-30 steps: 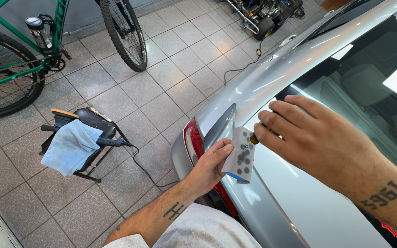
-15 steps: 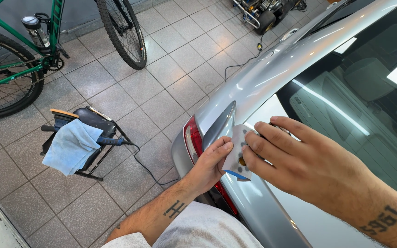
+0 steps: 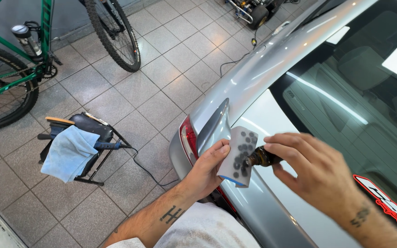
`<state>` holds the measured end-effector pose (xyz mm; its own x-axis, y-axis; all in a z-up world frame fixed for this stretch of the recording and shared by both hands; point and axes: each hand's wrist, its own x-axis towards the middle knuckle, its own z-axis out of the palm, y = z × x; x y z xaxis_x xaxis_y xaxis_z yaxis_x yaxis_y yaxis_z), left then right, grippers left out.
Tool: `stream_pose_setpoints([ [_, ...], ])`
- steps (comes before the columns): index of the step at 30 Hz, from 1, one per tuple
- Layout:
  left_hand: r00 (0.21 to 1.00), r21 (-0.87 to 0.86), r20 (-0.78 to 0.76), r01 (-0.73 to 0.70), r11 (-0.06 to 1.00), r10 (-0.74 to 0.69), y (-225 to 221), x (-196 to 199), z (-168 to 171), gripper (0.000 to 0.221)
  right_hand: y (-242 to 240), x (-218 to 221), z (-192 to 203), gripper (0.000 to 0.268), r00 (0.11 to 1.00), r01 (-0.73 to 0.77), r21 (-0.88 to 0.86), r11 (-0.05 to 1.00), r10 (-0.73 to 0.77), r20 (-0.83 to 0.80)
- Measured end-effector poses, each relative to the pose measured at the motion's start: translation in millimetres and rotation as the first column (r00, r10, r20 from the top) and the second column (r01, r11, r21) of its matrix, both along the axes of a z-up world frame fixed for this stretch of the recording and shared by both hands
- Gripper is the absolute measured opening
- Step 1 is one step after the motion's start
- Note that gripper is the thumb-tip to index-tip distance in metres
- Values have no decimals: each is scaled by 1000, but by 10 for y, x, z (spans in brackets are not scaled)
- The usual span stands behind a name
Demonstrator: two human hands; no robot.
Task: The person applies a liquid from a small bottle onto a blue applicator pad and rubs it onto the rear bumper and trunk of a silver car. The person repeatedly applies the liquid and buffs the surface of the vehicle's rear end.
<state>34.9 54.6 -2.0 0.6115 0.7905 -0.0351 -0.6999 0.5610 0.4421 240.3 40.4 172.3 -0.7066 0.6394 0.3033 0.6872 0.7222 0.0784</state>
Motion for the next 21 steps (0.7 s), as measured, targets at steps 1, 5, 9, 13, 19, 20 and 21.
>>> stream_pose_setpoints([
  [1,1000,0,-4,11,1000,-11,-5,48,-7,28,-91,57,-158,44,1000,11,0,1000,-11,-4],
  [5,992,-29,-31,121,992,-122,157,321,-112,36,-602,349,-837,54,629,211,-396,894,-434,-644],
  [9,986,-32,-147,80,996,-83,679,780,-266,43,-1307,687,-1568,57,49,202,-521,829,-540,-840],
  [13,542,209,-840,303,930,13,1484,1160,60,57,-2255,999,-2269,61,-142,312,-524,793,-506,-851],
  [19,108,451,-861,614,648,497,2477,2026,-730,40,-3381,2203,-3054,45,-826,-337,-935,108,-511,238],
  [20,78,526,-772,637,564,631,2606,2191,-994,38,-3877,2475,-3537,49,-619,-252,-946,204,-785,-4],
  [21,57,586,-660,662,467,749,2723,2347,-1260,36,-4460,2659,-3920,57,-298,-242,-920,307,-926,-231],
])
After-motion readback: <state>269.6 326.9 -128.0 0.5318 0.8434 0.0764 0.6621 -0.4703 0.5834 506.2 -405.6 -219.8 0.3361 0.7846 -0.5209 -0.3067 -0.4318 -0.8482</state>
